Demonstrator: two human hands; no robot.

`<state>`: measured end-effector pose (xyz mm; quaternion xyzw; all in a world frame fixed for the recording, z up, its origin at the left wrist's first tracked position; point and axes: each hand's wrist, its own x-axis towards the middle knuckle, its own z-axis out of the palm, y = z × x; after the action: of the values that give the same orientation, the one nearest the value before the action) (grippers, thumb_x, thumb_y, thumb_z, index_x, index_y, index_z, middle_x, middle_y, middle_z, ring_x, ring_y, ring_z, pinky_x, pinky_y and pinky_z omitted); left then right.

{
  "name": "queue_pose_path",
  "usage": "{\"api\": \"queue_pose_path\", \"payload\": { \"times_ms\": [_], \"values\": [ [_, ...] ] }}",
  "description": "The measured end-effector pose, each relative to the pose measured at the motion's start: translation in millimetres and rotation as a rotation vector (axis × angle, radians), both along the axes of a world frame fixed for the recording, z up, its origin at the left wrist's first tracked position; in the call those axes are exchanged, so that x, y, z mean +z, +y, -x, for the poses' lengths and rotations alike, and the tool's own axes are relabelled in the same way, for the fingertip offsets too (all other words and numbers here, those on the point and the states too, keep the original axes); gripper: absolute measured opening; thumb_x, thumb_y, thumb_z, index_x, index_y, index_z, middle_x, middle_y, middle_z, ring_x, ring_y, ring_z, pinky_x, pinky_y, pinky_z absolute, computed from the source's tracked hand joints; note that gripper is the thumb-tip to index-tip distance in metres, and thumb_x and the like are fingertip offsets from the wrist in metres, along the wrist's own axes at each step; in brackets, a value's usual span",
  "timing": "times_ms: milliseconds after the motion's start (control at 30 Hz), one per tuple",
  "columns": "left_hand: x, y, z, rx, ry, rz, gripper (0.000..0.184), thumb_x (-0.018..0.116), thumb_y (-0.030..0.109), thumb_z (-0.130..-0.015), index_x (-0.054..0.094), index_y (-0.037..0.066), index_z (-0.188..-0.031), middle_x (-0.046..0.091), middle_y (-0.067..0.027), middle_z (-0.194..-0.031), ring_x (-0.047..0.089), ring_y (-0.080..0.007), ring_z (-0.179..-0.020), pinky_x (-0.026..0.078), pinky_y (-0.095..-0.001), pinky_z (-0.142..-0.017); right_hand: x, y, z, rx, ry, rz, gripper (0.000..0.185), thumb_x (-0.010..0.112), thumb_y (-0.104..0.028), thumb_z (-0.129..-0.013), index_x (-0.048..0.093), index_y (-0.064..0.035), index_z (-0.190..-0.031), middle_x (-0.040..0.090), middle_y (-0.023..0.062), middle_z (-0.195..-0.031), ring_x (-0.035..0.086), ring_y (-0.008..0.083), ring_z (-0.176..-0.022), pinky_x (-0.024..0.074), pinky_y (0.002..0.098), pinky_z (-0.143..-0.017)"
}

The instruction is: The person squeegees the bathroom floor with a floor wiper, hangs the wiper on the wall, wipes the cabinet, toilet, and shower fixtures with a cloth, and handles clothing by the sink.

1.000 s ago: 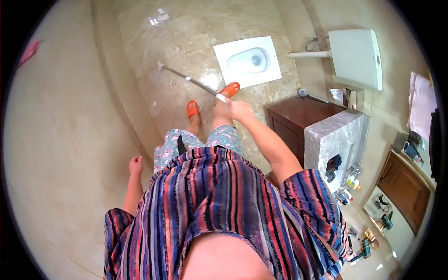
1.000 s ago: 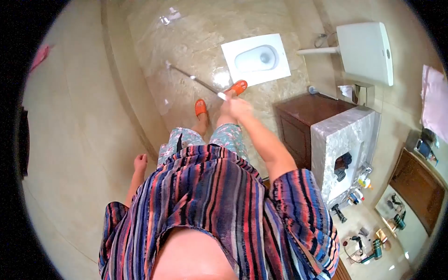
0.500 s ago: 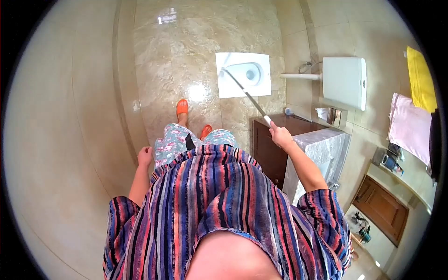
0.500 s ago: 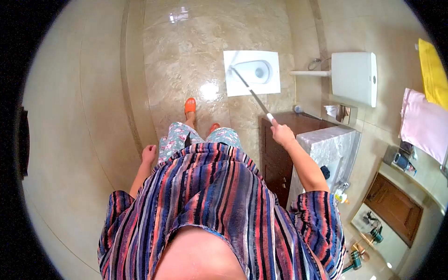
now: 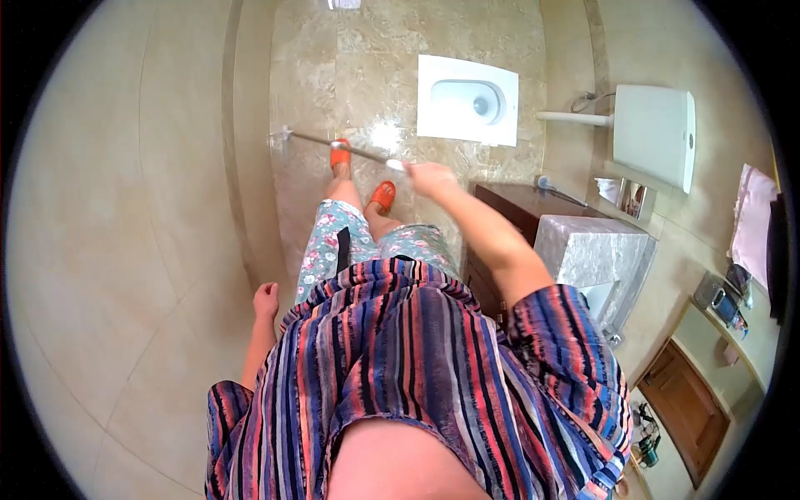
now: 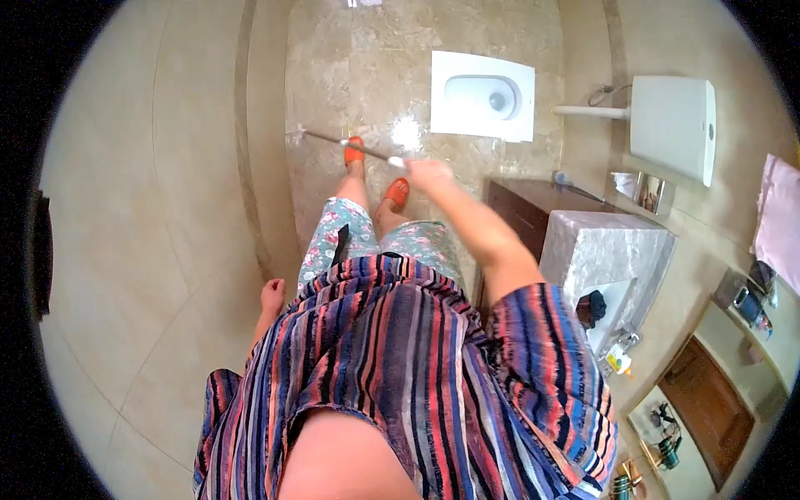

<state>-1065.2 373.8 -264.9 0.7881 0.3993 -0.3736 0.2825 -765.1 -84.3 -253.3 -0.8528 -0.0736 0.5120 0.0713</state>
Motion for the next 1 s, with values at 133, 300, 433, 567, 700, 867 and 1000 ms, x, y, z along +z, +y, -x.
{"api": "queue_pose_path", "payload": {
  "times_ms": [133,300,433,567,700,867,1000],
  "values": [
    [-9.0,-6.9,15.6,-0.044,0.037,-0.003,0.033,0.060,0.032,-0.078,0.064,0.003,-0.093,0.065,-0.0150,-0.088,0.062,-0.0254,-0.084,0.047,-0.0338,-0.076,57.2,-112.4,6.4,-0.052,0.010,0.192,0.037,0.034,-0.030,-0.088,0.045,-0.0273,-0.123,0.058,0.0160,-0.104,0.057,0.0332,-0.094,0.0446,0.0435,-0.080],
    [-49.1,-19.4,19.9,-0.135,-0.002,0.008,0.033,0.060,0.033,-0.077,0.064,0.004,-0.092,0.064,-0.0148,-0.088,0.062,-0.0281,-0.084,0.047,-0.0359,-0.076,113.8,-207.4,45.0,-0.071,-0.127,0.372,0.036,0.040,-0.027,-0.088,0.046,-0.0272,-0.123,0.061,0.0196,-0.092,0.058,0.0370,-0.086,0.0452,0.0468,-0.078],
    [-58.3,-33.6,-15.1,-0.130,-0.082,0.021,0.032,0.059,0.033,-0.078,0.064,0.004,-0.091,0.065,-0.0138,-0.087,0.062,-0.0277,-0.084,0.047,-0.0358,-0.076,103.9,-226.2,51.3,0.026,-0.225,0.362,0.035,0.044,-0.021,-0.086,0.048,-0.0164,-0.120,0.061,0.0202,-0.083,0.058,0.0391,-0.076,0.0462,0.0496,-0.070],
    [-61.8,-22.8,-20.3,0.052,-0.154,0.057,0.031,0.058,0.032,-0.079,0.064,0.004,-0.091,0.065,-0.0127,-0.086,0.062,-0.0264,-0.082,0.047,-0.0352,-0.075,110.4,-204.2,75.0,0.079,-0.238,0.261,0.039,0.046,-0.019,-0.085,0.043,-0.0156,-0.123,0.060,0.0218,-0.073,0.058,0.0409,-0.068,0.0473,0.0496,-0.063],
    [-54.4,-4.6,1.2,-0.024,-0.077,-0.038,0.029,0.058,0.030,-0.080,0.064,0.005,-0.092,0.065,-0.0121,-0.086,0.062,-0.0251,-0.081,0.047,-0.0342,-0.074,110.1,-109.3,67.2,0.082,-0.052,0.227,0.040,0.044,-0.023,-0.086,0.040,-0.0228,-0.126,0.062,0.0174,-0.079,0.061,0.0348,-0.075,0.0483,0.0464,-0.066],
    [-19.0,-8.5,-0.3,-0.017,-0.047,-0.031,0.028,0.057,0.030,-0.081,0.063,0.005,-0.092,0.065,-0.0121,-0.086,0.062,-0.0240,-0.081,0.047,-0.0333,-0.074,29.9,-18.4,52.0,0.203,0.050,0.111,0.038,0.033,-0.020,-0.090,0.046,-0.0307,-0.125,0.063,0.0076,-0.092,0.062,0.0244,-0.087,0.0498,0.0389,-0.072],
    [0.4,-18.5,-16.6,-0.118,-0.155,-0.043,0.029,0.058,0.030,-0.081,0.063,0.004,-0.093,0.065,-0.0116,-0.084,0.062,-0.0227,-0.079,0.047,-0.0326,-0.072,23.1,-67.4,66.8,0.204,0.029,0.137,0.046,0.040,-0.015,-0.085,0.040,-0.0340,-0.128,0.063,0.0089,-0.092,0.063,0.0240,-0.083,0.0503,0.0390,-0.070]
  ]
}}
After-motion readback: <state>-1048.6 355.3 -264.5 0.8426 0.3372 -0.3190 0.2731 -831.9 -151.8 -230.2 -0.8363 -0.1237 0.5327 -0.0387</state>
